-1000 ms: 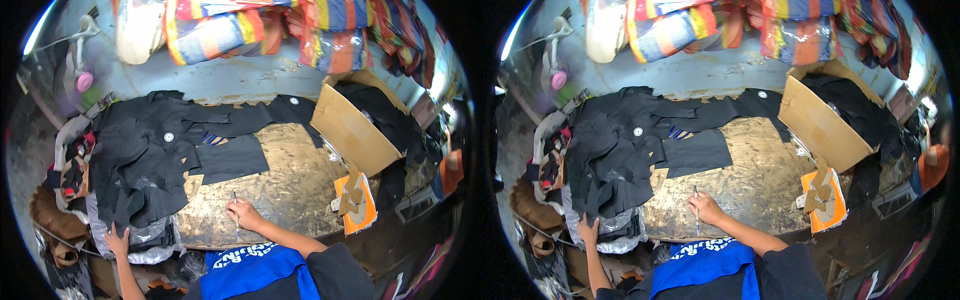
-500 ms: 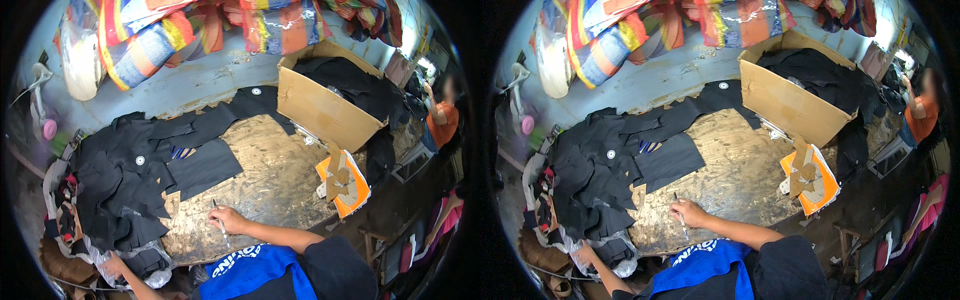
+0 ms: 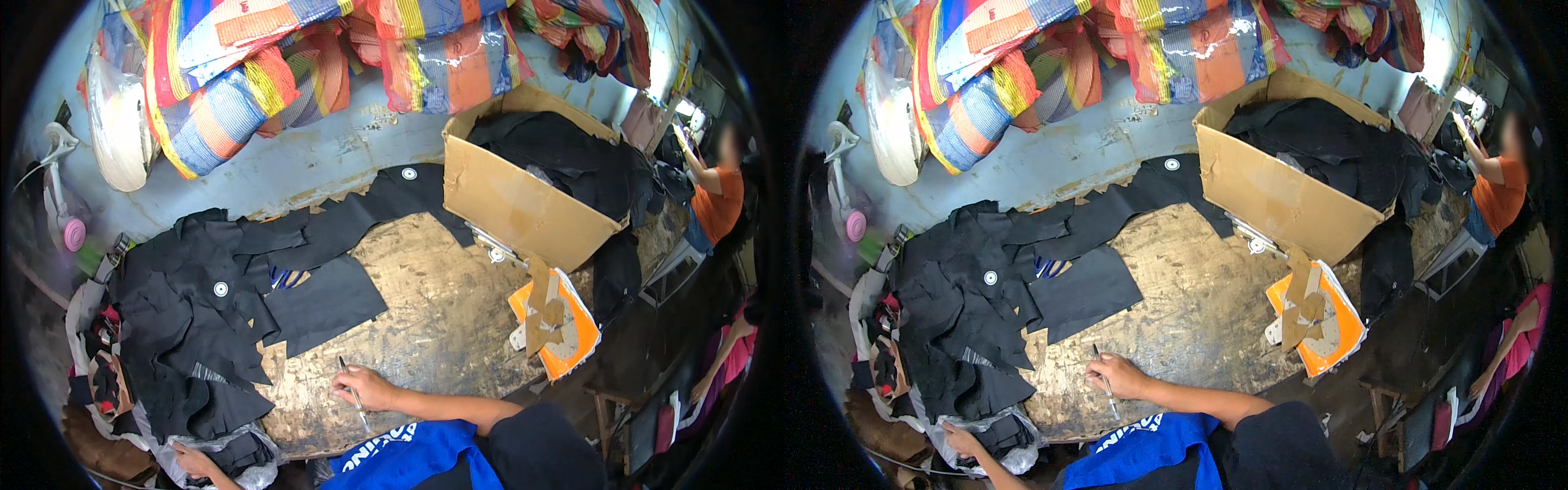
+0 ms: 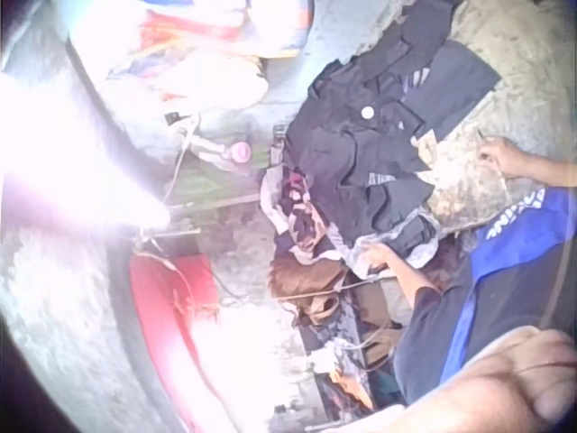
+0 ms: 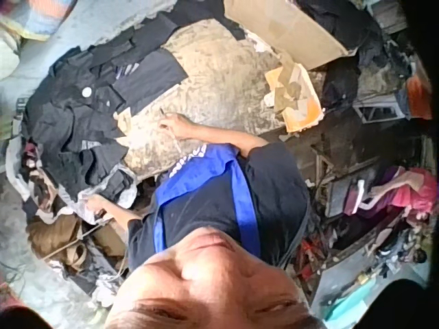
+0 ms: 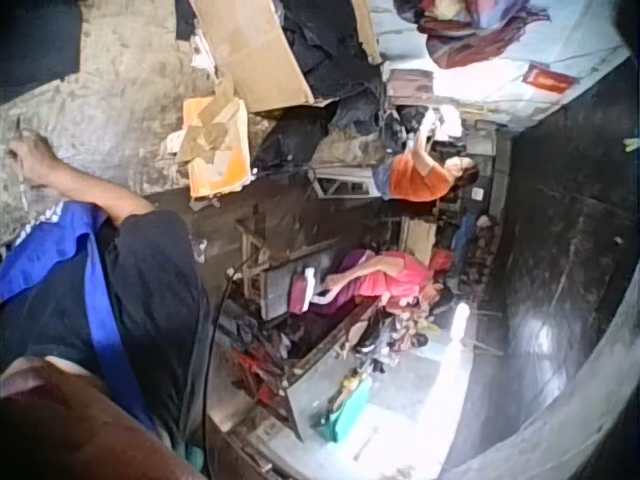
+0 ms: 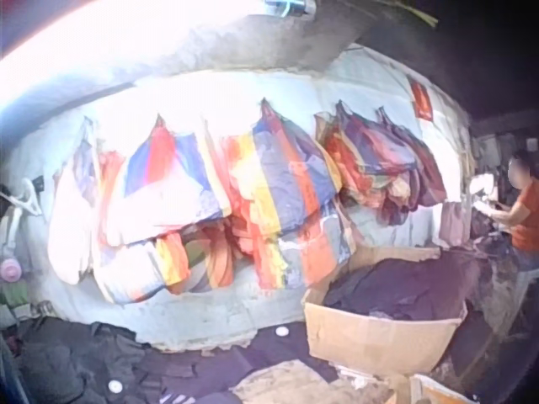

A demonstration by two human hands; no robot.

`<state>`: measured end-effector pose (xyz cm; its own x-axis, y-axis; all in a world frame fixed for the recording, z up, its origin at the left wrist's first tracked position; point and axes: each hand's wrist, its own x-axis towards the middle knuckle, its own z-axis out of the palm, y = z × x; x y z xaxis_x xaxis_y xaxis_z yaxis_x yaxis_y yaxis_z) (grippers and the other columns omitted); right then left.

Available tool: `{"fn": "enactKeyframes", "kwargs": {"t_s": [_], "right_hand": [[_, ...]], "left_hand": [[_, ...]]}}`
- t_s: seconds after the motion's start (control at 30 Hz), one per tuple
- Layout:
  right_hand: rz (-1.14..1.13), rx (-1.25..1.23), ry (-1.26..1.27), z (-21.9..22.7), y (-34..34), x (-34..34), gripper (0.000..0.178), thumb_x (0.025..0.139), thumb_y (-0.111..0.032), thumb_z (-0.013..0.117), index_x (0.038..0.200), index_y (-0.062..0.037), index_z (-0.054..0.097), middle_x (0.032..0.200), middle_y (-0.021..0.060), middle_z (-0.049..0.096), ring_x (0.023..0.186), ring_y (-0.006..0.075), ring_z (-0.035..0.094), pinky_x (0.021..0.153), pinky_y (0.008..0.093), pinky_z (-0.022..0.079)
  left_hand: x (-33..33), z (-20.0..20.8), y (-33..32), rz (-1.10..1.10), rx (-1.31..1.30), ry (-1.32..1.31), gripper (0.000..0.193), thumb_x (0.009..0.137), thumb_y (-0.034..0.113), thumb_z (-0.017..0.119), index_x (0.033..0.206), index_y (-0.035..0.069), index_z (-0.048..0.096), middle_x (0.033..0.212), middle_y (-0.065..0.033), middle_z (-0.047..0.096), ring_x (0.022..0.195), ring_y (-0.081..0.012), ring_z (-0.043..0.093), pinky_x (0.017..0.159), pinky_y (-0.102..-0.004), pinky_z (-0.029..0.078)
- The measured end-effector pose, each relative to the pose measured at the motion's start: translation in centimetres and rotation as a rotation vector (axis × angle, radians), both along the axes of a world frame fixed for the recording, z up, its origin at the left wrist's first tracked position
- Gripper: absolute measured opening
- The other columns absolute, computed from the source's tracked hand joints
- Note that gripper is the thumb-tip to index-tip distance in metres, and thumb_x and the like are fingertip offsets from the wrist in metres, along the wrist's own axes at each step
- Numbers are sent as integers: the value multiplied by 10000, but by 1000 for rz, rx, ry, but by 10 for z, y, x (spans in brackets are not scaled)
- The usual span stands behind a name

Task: The person lays black fabric flat on a work table, places cardboard pattern pieces on top, and uses a white marking pen to trace the pattern outlines onto the fabric. The person repositions the pattern pieces and continues tracing additional sections of the fabric.

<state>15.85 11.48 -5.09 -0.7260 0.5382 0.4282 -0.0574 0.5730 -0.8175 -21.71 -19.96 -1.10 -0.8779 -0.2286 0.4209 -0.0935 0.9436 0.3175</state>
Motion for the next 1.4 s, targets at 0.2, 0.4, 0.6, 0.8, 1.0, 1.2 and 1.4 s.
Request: {"fn": "enactKeyframes", "kwargs": {"t_s": [0.2,0.4,0.6,0.8,1.0,1.2,1.4], "right_hand": [[41,-24,-17,6,2,2,136,808,-129,658,867,-32,584,878,95,614,820,288,583,734,382,479],[42,-23,-9,8,1,3,134,806,-119,656,875,-27,587,904,100,616,832,291,581,747,386,477],[31,-46,22,8,0,2,113,808,-109,638,869,-33,582,838,106,605,801,299,566,729,396,469],[78,-59,12,5,2,2,146,806,-102,661,878,-4,581,895,119,615,830,293,595,739,367,494],[62,-86,-27,2,1,2,146,809,-114,663,875,-9,585,894,97,614,827,272,594,736,357,489],[44,-64,-62,0,0,1,143,816,-132,662,874,-23,589,894,93,616,815,277,591,729,360,488],[27,-28,31,-1,0,0,156,815,-152,663,899,-39,596,870,91,622,803,279,580,723,381,477]], "left_hand": [[-26,-23,-20,-328,25,75,295,880,180,509,997,-83,574,967,-285,581,899,-423,550,823,-465,451],[-60,-18,-13,-457,12,29,261,860,125,539,914,-124,593,877,-301,605,815,-437,577,766,-468,481],[-77,9,27,-333,-8,-90,260,858,127,543,931,-119,588,900,-295,598,837,-428,570,780,-463,473],[-57,12,27,-292,-13,-80,260,856,128,547,947,-113,583,923,-288,592,858,-419,563,794,-457,466],[-46,21,46,-310,-5,-65,263,854,129,551,964,-108,577,947,-281,585,880,-410,556,809,-451,458],[-38,37,73,-366,-4,-23,267,852,130,556,980,-103,572,970,-275,578,901,-401,549,823,-445,450],[-11,52,98,-467,41,43,272,850,132,560,997,-97,567,993,-268,572,923,-392,541,837,-439,442]]}}
